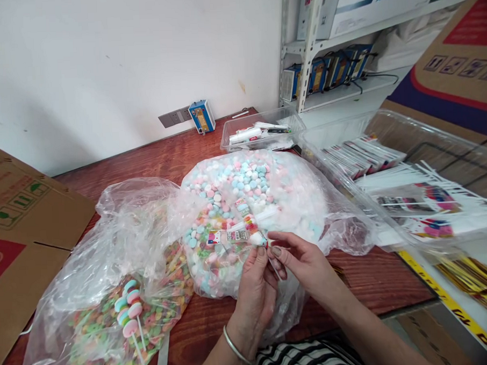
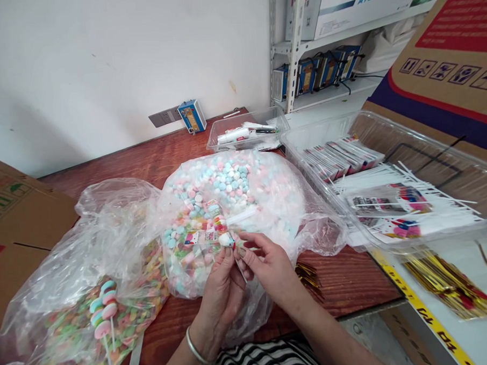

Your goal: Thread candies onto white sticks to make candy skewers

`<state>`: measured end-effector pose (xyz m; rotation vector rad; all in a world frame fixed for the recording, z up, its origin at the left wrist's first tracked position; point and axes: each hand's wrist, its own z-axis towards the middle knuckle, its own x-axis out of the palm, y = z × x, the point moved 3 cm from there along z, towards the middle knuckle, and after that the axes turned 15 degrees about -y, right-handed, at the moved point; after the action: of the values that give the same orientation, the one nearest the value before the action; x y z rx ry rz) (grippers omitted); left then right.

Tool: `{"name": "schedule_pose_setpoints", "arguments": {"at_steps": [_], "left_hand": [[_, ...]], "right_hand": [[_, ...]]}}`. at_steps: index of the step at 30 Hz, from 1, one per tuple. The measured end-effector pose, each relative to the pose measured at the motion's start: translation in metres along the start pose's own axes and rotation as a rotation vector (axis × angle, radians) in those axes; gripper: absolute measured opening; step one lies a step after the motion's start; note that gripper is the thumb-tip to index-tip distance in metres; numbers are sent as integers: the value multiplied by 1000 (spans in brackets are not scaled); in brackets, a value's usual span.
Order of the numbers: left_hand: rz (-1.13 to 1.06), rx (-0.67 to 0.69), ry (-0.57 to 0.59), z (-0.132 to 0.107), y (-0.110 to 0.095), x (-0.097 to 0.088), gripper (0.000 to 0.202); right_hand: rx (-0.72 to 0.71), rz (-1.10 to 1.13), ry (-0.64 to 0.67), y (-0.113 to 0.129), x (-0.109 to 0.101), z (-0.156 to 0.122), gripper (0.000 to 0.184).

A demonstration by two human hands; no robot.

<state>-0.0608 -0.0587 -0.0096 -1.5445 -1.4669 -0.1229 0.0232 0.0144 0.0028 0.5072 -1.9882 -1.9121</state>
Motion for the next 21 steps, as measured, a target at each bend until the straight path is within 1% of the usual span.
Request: {"name": "schedule_pose_setpoints", "arguments": {"at_steps": [2, 4, 5, 7, 9, 12, 15, 18, 21], "left_hand": [[-16, 104, -79, 3, -5, 0, 17], [8, 157, -115, 4, -7, 0, 16], [30, 177, -119, 5, -7, 0, 15], [69, 200, -112, 5, -6, 2, 17], [84, 199, -108, 3, -3, 3, 18], [93, 160, -96, -1, -2, 5, 15], [91, 136, -65, -5, -4, 6, 19], [61, 112, -14, -6, -6, 6, 25], [65, 67, 58, -1, -5, 3, 32]], "right_hand": [[-294, -241, -154, 11, -2, -7, 28], [-561, -431, -236, 19, 2, -17, 27], [-666, -497, -260, 21, 5, -22, 28], [-824, -615, -302, 20, 11, -27, 32], [-916, -711, -342, 16, 15, -26, 33], [-969, -757, -370, 9, 14, -21, 31], [-944, -670, -375, 6, 8, -16, 29], [-814, -483, -326, 5, 6, -16, 25], [-610, -285, -277, 5, 8, -16, 19]]}}
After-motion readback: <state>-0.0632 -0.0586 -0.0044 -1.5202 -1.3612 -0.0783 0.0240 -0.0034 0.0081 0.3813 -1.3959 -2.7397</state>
